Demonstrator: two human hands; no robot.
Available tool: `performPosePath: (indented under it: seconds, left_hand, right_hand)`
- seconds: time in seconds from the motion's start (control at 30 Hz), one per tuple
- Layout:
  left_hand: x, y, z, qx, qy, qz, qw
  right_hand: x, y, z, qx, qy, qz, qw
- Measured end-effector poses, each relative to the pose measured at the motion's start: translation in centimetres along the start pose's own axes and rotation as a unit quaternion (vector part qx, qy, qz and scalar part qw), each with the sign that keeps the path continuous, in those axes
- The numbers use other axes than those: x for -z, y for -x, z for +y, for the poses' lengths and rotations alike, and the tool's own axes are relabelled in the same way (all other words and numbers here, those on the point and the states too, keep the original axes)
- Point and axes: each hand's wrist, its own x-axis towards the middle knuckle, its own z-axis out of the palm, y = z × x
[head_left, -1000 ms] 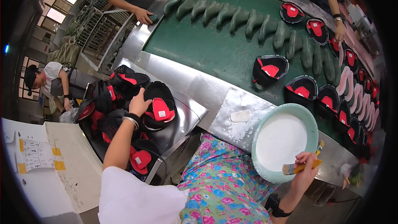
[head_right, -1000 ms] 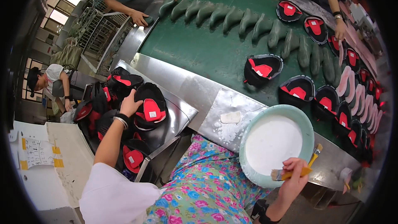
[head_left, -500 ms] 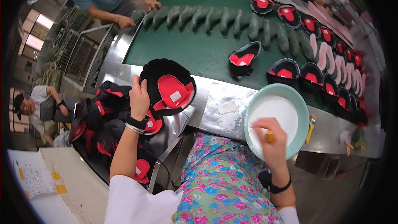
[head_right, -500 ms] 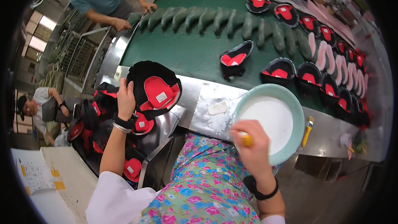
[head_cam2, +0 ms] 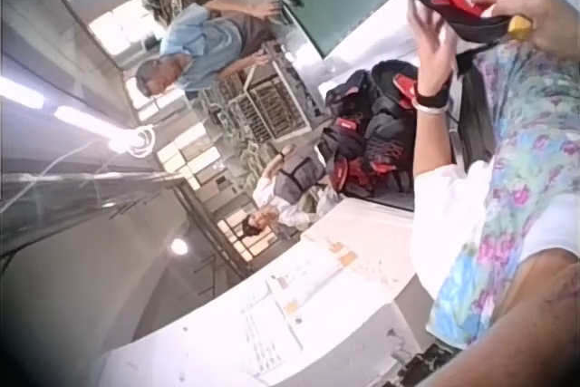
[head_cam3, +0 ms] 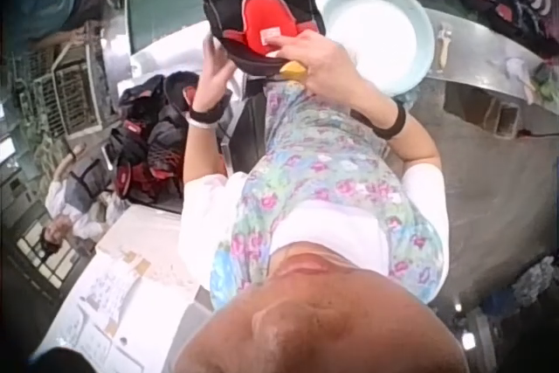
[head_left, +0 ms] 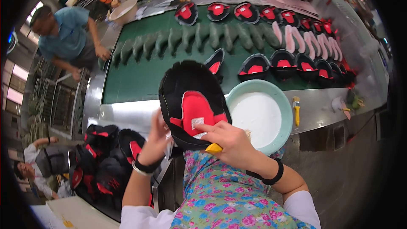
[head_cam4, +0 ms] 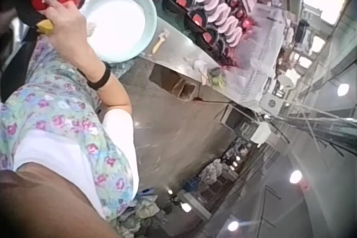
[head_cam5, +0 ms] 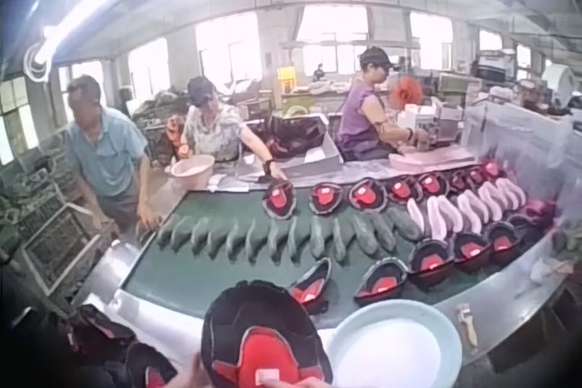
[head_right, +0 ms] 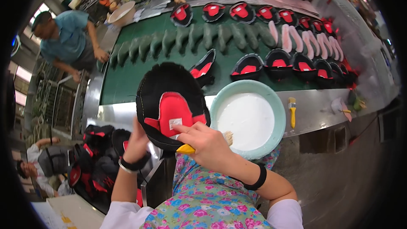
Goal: Applying glue to the interior lining and edges of shoe uppers using a brush and a bowl of adhesive on a factory production line.
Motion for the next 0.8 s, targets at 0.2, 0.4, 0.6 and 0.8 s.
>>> performPosePath:
  seconds: [0.2, 0.4, 0.6, 0.8]
  left_hand:
    - [-3.5, 2.9, -5.5, 0.013, -0.116, -0.012, 0.993]
    - [-4.6, 3.7, -4.3, 0.1, 0.117, 0.049, 0.987]
    - [-6.3, 8.2, -2.9, 0.24, -0.048, -0.163, 0.956]
    - [-3.9, 6.8, -3.3, 0.333, 0.053, -0.207, 0.918]
  right_hand:
    - [1.0, 1.4, -1.1, -0.048, -0.214, -0.077, 0.973]
    - [5.3, 5.4, 0.7, -0.159, -0.118, 0.112, 0.974]
    - [6.5, 10.9, 7.8, -0.466, -0.018, 0.203, 0.861]
    - [2.4, 14.8, 12.9, -0.407, 0.04, 0.176, 0.895]
